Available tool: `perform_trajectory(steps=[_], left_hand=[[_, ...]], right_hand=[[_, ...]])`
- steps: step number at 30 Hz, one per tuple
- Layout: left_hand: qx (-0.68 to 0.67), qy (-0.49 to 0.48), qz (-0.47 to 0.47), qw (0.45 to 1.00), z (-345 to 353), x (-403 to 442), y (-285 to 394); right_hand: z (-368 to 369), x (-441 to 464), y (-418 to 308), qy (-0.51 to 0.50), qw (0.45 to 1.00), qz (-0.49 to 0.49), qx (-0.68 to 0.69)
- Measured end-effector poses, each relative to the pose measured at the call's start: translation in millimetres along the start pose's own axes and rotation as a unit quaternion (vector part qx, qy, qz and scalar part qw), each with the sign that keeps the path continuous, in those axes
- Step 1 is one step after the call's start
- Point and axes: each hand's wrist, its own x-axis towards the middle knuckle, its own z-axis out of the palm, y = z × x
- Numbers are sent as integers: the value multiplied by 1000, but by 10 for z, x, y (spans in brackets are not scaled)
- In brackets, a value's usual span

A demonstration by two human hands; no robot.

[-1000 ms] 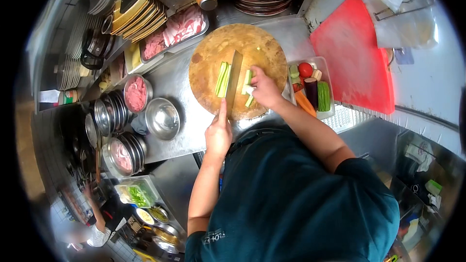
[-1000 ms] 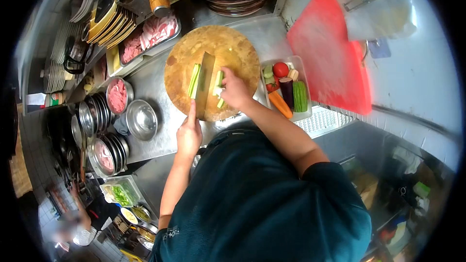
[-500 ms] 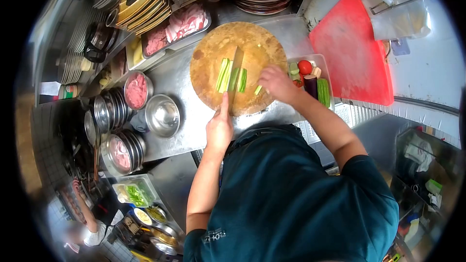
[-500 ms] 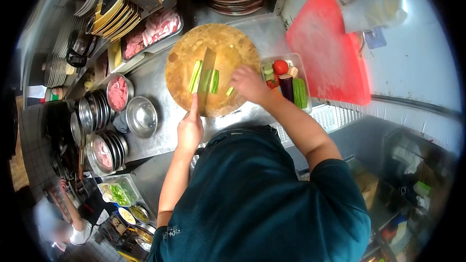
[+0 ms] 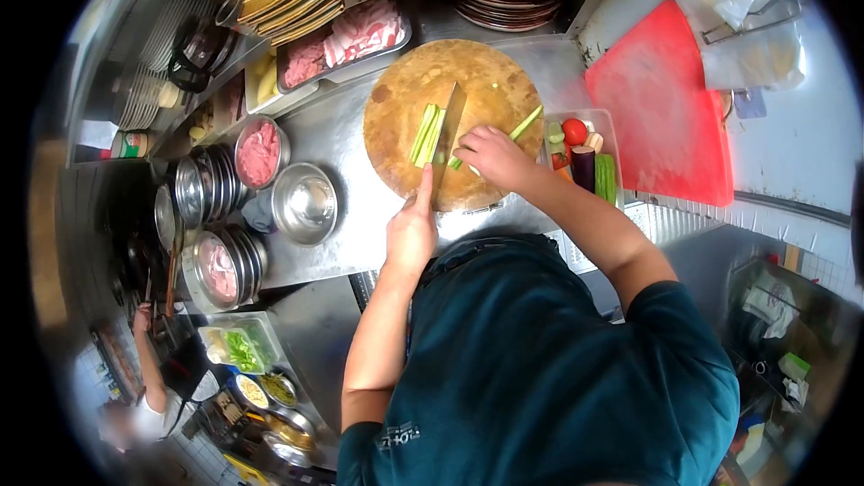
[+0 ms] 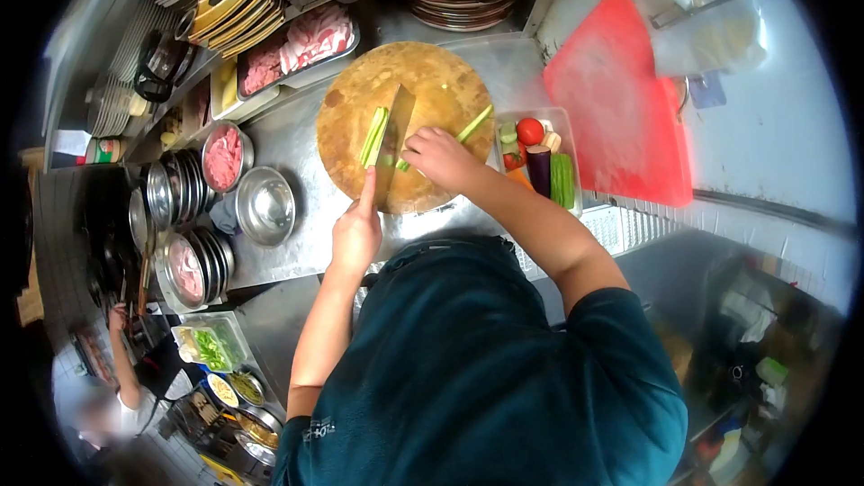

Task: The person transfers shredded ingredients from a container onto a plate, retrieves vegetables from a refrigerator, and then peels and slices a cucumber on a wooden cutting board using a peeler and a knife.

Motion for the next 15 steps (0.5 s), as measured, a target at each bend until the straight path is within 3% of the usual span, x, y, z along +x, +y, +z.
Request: perform_trajectory(steps=[8, 15], left_hand=[[-2, 5, 3, 1000, -12, -2, -11], [51, -8, 42, 998, -145, -80, 43]], right_hand=[[145, -467, -251, 55, 997, 46, 38], [227, -322, -277, 97, 993, 46, 37]])
